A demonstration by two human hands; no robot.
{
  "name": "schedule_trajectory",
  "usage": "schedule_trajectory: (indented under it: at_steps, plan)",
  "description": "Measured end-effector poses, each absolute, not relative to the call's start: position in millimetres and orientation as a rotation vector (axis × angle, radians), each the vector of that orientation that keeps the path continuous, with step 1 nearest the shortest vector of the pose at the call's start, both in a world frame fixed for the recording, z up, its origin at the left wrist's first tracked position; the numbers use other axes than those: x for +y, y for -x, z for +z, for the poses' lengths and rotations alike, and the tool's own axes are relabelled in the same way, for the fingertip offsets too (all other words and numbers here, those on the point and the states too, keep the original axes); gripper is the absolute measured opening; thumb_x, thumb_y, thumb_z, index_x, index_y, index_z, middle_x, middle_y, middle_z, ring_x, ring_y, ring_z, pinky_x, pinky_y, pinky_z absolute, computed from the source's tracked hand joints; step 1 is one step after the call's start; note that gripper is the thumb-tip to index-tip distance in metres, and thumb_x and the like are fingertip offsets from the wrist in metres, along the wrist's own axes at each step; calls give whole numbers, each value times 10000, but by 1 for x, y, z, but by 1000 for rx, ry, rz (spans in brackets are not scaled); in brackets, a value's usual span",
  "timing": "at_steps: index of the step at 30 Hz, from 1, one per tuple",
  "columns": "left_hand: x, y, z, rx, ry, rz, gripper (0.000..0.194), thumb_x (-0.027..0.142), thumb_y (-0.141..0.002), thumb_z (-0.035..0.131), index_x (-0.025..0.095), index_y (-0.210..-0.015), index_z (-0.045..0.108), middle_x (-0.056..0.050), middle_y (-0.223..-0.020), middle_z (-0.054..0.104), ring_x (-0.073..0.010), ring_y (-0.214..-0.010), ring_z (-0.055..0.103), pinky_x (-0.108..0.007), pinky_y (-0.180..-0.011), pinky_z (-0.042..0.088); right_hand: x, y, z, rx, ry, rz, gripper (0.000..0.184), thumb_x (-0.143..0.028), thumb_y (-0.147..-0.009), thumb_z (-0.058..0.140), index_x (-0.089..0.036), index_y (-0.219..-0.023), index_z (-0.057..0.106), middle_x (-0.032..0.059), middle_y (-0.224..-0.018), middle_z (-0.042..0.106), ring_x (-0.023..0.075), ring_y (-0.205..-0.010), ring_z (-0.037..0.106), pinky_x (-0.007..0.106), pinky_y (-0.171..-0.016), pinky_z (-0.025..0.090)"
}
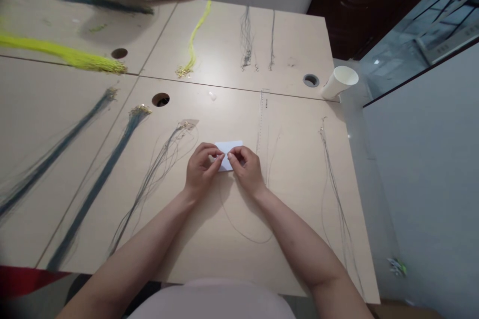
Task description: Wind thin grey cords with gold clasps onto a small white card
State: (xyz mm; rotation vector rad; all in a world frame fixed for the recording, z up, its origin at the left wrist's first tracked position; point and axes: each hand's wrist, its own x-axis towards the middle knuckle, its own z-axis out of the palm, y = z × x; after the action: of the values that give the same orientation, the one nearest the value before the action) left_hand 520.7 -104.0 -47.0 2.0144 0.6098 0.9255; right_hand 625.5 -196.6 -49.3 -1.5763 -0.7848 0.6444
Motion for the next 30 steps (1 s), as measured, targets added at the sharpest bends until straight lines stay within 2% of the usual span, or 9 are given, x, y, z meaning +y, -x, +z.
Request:
schedule_trajectory:
  at_steps: [22,27,30]
  plan:
    - [-105,-520,-46,629,-2070,856,78,242,-807,554,170,-791,580,-31,-834,556,-123,-769,528,-272,-683,428,-197,-626,-49,-810,1601,643,151,-335,-799,519,-192,-768,554,4,-694,539,123,-631,468,257,-598,368]
    - [-104,-520,-47,649,-2031,851,83,244,-809,556,170,-788,586,-28,-824,549,-110,-727,517,-246,-628,419,-194,-626,-45,-711,1530,502,120,-316,-807,506,-203,-820,543,33,-814,561,153,-770,532,291,-700,419]
    - [-103,-520,-47,669,-2010,867,88,249,-811,556,169,-789,585,-26,-813,549,-111,-728,515,-244,-635,422,-204,-621,-8,-637,1392,382,107,-313,-821,487,-220,-785,526,48,-859,548,172,-830,541,326,-743,434]
